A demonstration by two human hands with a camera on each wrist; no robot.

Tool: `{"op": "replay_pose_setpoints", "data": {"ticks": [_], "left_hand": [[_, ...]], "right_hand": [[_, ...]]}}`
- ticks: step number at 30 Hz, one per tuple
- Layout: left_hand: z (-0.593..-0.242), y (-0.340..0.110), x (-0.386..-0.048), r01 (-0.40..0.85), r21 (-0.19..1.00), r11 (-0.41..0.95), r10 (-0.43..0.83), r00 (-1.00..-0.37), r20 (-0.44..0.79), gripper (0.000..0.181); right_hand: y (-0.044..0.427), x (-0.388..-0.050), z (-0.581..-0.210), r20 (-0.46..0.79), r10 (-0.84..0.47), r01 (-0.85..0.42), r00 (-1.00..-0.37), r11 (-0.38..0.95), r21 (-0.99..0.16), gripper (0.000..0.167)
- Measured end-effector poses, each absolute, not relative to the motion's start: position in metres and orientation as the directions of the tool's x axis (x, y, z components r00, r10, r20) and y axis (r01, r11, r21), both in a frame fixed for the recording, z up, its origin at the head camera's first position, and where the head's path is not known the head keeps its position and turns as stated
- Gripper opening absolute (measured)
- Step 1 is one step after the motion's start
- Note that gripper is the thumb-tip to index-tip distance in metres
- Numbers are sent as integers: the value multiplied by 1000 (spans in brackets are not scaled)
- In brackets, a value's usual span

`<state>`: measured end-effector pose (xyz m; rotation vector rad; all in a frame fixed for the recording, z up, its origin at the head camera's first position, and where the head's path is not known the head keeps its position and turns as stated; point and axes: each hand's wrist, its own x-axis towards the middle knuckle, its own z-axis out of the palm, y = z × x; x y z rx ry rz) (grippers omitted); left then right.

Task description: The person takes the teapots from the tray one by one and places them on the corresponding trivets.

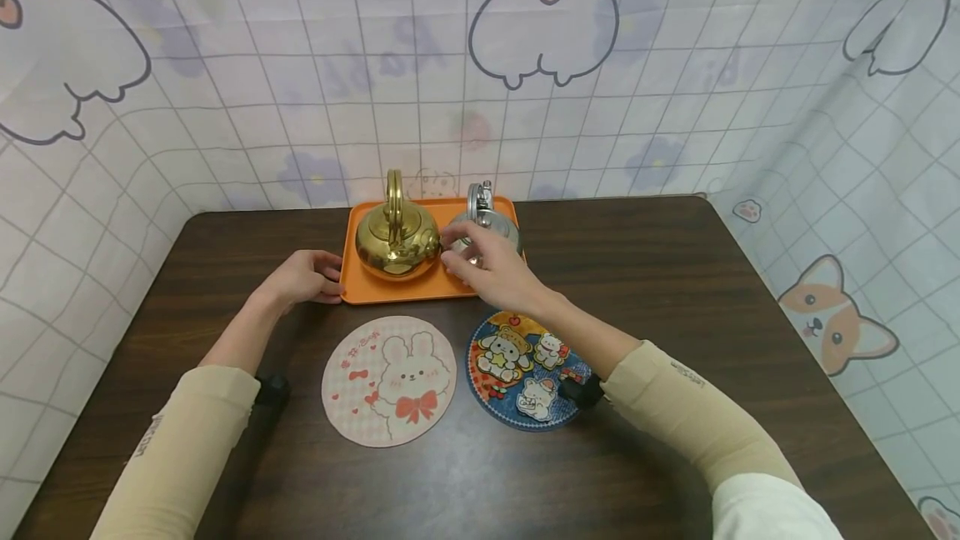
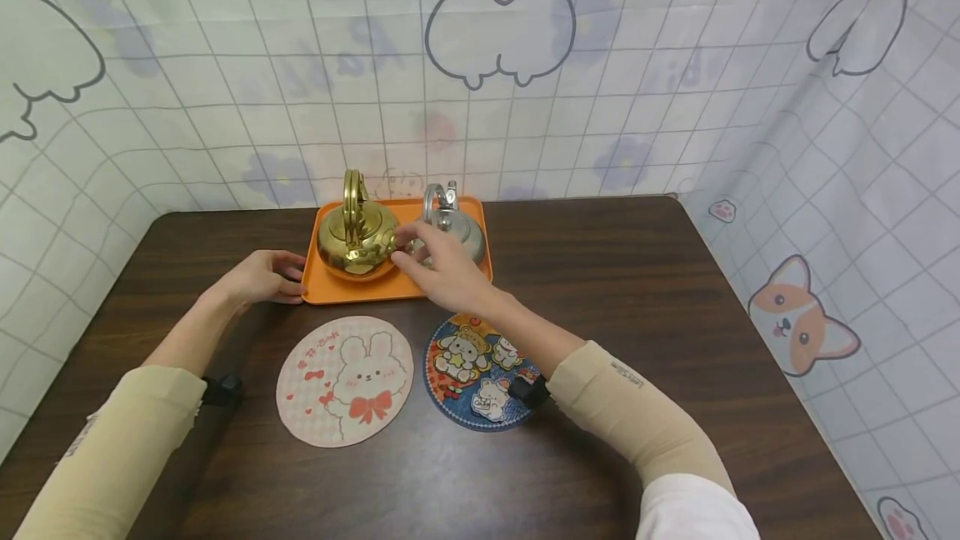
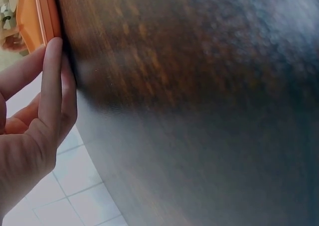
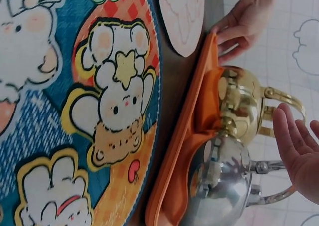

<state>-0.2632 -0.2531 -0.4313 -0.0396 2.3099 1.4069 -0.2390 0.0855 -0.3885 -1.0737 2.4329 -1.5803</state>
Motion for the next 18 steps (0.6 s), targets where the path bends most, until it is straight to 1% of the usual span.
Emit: {"op": "replay_pose_setpoints", "data": {"ticks": [7,14,18], "left_hand": [[-432,-255,-265,-246,841,482,202,-903,-380,64],[-433,-256,-267,-246,845,474,211,-901,-380,63],[-432,-256,-267,-245,848,469,222,-897,-382,63]], "right_hand": [[74,-240,-389,291,-577,-523,-763,286,-803,41],[64,-244,-390,296,-579,-505,-760,239,-830,43],[59,-247,-393,288,-569,-483,-770,227,-845,44]]}}
